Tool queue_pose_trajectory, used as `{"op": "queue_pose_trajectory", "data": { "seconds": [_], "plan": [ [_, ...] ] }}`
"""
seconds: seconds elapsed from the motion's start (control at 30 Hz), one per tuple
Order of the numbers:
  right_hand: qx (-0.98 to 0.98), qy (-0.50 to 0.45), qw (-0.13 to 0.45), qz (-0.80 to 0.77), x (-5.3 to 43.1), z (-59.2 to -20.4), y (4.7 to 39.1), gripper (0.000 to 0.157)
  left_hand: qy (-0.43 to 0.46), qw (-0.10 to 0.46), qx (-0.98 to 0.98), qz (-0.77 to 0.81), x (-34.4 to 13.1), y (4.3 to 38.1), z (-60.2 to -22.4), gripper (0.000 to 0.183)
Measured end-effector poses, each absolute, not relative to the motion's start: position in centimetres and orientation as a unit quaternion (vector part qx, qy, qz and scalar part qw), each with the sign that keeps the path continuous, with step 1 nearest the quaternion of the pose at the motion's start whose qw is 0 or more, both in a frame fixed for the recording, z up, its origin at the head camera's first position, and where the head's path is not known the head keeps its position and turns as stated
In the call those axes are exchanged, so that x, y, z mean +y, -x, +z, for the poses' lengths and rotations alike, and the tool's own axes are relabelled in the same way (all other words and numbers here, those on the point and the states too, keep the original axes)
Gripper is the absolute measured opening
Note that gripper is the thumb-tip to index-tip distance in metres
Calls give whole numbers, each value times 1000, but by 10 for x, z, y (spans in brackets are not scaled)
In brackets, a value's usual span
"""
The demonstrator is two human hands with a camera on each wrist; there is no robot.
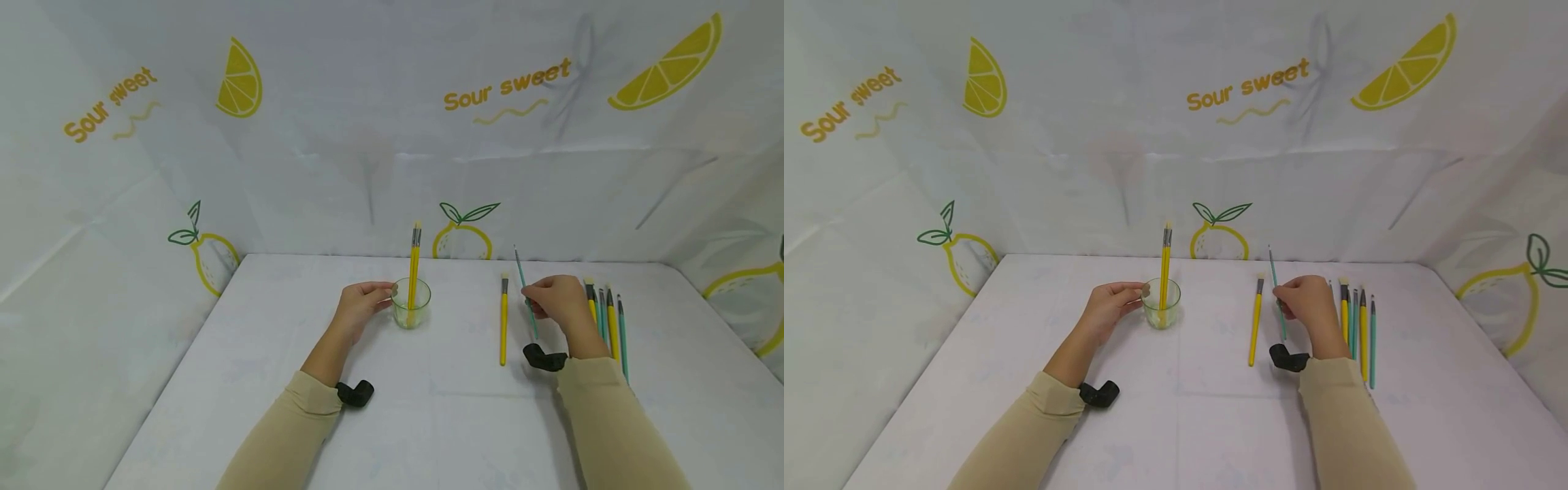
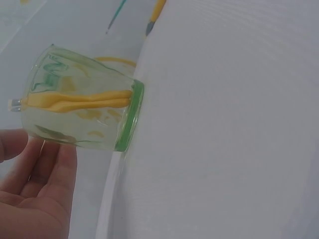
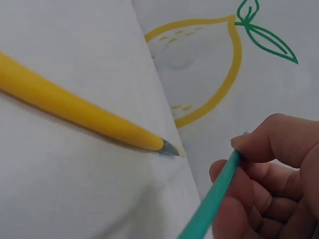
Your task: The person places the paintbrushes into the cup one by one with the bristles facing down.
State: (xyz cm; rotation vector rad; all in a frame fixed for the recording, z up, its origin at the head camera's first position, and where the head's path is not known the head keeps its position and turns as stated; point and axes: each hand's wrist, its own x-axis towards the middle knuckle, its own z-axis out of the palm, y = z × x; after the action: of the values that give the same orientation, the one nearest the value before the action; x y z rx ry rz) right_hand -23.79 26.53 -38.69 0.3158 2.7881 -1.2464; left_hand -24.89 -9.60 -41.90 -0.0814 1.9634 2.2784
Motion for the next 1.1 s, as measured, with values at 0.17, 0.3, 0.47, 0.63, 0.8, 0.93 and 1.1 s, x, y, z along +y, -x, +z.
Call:
{"op": "queue_pose_trajectory", "data": {
  "seconds": [0.17, 0.3, 0.47, 0.63, 0.8, 0.93, 1.1],
  "plan": [
    [884, -52, 37, -462, 256, -372, 242, 44, 18, 68, 651, 756, -96, 248, -418, 22],
    [861, -23, 63, -503, 247, -361, 245, 48, 10, 67, 647, 759, -97, 248, -418, 24],
    [823, 5, 87, -561, 234, -348, 246, 50, 12, 66, 646, 760, -97, 249, -418, 23],
    [791, 26, 94, -604, 215, -339, 248, 50, 12, 65, 647, 759, -98, 248, -418, 22],
    [780, 40, 85, -618, 191, -334, 255, 50, 12, 64, 648, 758, -98, 248, -418, 22],
    [767, 53, 78, -635, 175, -331, 262, 51, 9, 64, 647, 760, -98, 249, -418, 22],
    [743, 63, 69, -662, 156, -329, 269, 54, 7, 64, 649, 758, -99, 249, -418, 22]
  ]
}}
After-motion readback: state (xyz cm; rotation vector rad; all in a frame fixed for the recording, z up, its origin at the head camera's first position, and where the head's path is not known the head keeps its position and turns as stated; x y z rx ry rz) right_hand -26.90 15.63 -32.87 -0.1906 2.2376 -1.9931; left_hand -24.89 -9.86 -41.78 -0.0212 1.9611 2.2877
